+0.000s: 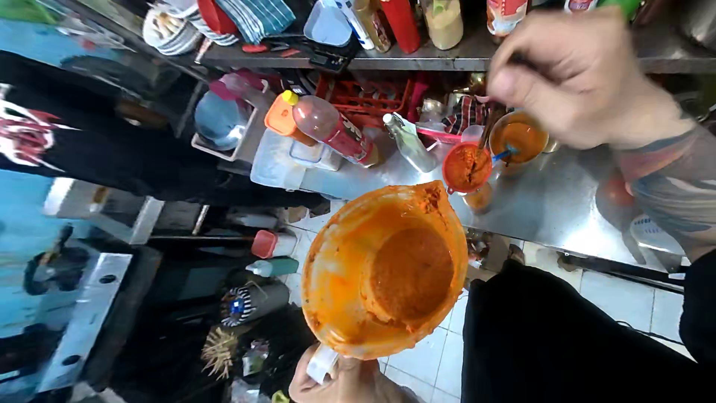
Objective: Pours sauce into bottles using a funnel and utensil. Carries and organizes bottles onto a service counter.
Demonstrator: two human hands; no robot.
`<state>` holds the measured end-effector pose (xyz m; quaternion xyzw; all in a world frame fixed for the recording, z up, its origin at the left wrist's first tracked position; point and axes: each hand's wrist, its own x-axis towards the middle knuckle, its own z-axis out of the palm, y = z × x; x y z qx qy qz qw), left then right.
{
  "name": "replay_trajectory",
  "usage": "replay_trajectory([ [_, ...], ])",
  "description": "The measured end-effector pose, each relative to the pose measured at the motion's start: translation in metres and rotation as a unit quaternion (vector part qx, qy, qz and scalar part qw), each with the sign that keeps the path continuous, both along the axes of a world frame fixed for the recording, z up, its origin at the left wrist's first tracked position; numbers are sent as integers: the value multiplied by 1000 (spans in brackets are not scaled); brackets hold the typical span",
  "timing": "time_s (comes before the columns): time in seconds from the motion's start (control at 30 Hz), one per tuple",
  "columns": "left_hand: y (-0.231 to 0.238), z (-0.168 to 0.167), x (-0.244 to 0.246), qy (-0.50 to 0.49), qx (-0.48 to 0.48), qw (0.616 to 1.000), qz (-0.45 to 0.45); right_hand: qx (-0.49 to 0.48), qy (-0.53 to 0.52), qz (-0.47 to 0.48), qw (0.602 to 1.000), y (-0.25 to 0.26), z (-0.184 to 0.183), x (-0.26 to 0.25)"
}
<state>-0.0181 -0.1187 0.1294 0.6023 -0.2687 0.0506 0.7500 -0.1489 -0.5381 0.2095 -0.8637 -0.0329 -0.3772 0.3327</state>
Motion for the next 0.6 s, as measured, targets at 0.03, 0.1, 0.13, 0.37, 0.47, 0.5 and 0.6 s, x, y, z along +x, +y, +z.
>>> replay_trajectory([
  [0.03,-3,1,-2,-3,-2,1000,2,-16,20,7,1000,-2,-6,4],
  [0.1,-9,3,-8,-4,-8,1000,12,-27,41,12,999,-8,-13,9],
  [0.13,-13,5,-11,-3,-8,1000,19,-24,34,14,999,-13,-11,8],
  [0.37,-30,17,-20,-26,16,1000,6,31,-50,71,996,-22,-2,10],
  [0.47,-36,21,-23,-24,22,999,3,-42,45,87,994,-18,-18,22],
  [0.5,-36,22,-23,-26,29,999,5,-47,58,88,993,-19,-19,23],
  [0.6,-36,27,-20,-32,58,998,0,21,0,85,996,-30,-7,16],
])
